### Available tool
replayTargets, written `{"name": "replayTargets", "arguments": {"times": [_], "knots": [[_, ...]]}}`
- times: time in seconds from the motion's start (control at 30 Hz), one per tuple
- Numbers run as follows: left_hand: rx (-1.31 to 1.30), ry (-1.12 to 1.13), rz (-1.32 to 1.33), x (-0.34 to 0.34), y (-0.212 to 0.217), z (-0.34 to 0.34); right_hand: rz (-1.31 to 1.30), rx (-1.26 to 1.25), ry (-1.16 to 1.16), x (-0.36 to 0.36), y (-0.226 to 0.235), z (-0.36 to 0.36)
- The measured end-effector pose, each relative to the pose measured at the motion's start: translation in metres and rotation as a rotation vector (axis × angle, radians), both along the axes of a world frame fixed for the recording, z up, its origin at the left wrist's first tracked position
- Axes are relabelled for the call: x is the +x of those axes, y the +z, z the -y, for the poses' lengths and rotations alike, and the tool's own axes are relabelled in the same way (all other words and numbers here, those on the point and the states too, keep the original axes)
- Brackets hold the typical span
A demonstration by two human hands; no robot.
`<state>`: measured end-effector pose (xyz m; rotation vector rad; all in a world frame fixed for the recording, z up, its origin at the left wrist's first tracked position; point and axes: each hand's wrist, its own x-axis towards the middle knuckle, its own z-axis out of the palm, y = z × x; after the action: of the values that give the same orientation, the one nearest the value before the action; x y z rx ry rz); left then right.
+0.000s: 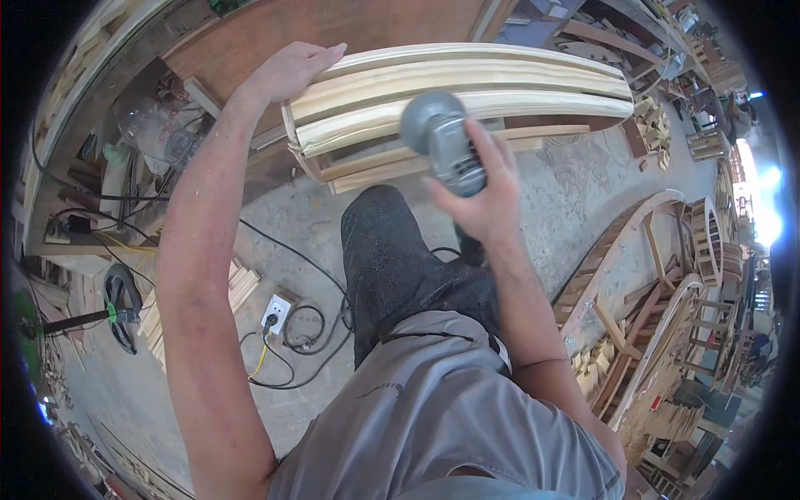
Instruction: The recorder uses power tools including a router, nail gun, and power sander to assemble and finish a wooden furniture component.
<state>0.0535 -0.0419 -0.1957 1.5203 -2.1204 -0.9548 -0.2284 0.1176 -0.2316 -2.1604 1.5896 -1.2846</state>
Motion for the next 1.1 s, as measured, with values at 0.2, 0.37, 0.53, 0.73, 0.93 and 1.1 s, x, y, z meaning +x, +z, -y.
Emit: {"name": "replayTargets", "arguments": {"times": [0.2,0.37,0.53,0.73,0.93,1.1], "knots": [[0.040,-0.009,-0.045,-0.001,0.002,0.000,0.348,0.037,-0.281,-0.078,-0.019,0.008],[0.020,0.025,0.101,-0.001,0.002,-0.001,1.189,0.424,-0.036,-0.128,-0.044,-0.031],[-0.002,-0.018,0.050,-0.004,0.007,-0.002,1.658,0.671,0.015,-0.124,-0.085,-0.077],[-0.188,-0.205,0.256,-0.018,0.016,0.000,2.023,0.560,0.119,-0.093,-0.091,-0.087],[-0.072,-0.100,0.183,-0.025,0.010,-0.004,2.026,0.683,0.688,-0.089,-0.072,-0.070],[-0.214,-0.028,-0.048,-0.018,-0.001,-0.009,1.748,0.538,0.310,-0.089,-0.073,-0.057]]}}
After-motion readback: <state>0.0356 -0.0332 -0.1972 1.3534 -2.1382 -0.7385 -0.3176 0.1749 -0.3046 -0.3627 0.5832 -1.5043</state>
